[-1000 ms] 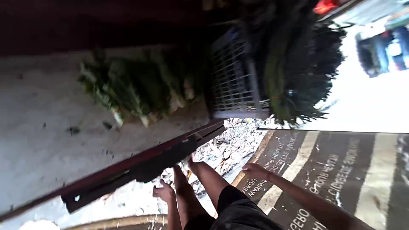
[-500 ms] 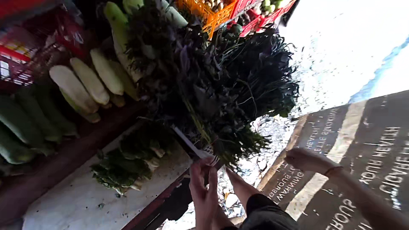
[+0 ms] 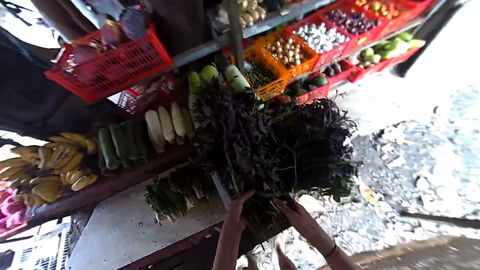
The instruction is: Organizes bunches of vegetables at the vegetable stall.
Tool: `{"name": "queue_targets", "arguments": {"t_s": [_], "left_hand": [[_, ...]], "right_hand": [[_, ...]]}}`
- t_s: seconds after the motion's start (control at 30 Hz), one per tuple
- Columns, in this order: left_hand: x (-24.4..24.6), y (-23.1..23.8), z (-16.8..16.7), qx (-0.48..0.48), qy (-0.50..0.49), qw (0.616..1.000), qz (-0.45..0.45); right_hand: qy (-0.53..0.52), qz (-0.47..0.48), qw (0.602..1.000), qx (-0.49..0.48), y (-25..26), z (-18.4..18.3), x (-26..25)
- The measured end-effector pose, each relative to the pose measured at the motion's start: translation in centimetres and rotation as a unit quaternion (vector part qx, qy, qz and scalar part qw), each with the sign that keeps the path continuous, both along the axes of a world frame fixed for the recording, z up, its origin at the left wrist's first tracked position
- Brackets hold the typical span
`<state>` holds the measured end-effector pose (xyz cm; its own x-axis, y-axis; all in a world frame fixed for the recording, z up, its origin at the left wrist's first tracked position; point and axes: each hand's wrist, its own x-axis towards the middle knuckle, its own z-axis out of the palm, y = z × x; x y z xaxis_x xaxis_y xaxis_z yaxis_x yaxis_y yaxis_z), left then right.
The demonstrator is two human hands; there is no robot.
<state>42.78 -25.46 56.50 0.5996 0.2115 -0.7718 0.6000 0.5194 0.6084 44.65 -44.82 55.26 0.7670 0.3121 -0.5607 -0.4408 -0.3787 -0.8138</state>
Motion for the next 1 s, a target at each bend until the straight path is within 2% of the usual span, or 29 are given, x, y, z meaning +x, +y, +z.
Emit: {"name": "queue_targets", "arguments": {"t_s": [0.13,0.23,0.3,0.37,0.43,0.5,0.57,0.67,0.77,0.83,0.9,1.0], "left_hand": [[-1.2,1.1,1.2,0.101,-0.002,0.992,-0.078],[-2.7,3.1,4.0,0.188,-0.031,0.969,-0.154],[-3.8,4.2,4.1,0.215,-0.073,0.959,-0.168],[-4.8,4.6,4.0,0.173,-0.108,0.962,-0.178],[-5.3,4.4,3.9,0.139,-0.103,0.97,-0.171],[-5.0,4.2,3.0,0.108,-0.082,0.981,-0.142],[-4.8,4.3,2.8,0.068,-0.067,0.991,-0.094],[-4.9,3.8,4.6,-0.047,-0.097,0.994,-0.026],[-4.5,3.4,3.8,-0.17,-0.159,0.972,-0.043],[-3.9,3.7,2.9,-0.185,-0.166,0.966,-0.066],[-3.7,4.2,2.7,-0.183,-0.132,0.971,-0.082],[-4.9,3.3,3.5,-0.176,-0.114,0.977,-0.027]], "right_hand": [[-0.062,-0.055,0.996,0.038,1.7,2.8,-2.1],[-0.035,-0.105,0.988,0.112,2.1,4.4,-3.2],[0.001,-0.105,0.985,0.139,2.2,4.0,-3.8],[0.01,-0.094,0.986,0.139,2.6,3.4,-4.1],[-0.014,-0.063,0.992,0.11,3.3,3.3,-4.8],[-0.046,-0.028,0.994,0.099,3.7,3.0,-5.1],[-0.068,-0.015,0.989,0.133,3.7,2.9,-5.2],[-0.13,0.003,0.976,0.175,3.5,3.9,-4.9],[-0.207,0.029,0.968,0.136,4.2,4.3,-4.4],[-0.241,0.056,0.964,0.095,4.8,4.3,-4.4],[-0.266,0.072,0.959,0.063,5.1,4.0,-4.5],[-0.258,0.081,0.96,0.074,4.2,3.6,-4.7]]}}
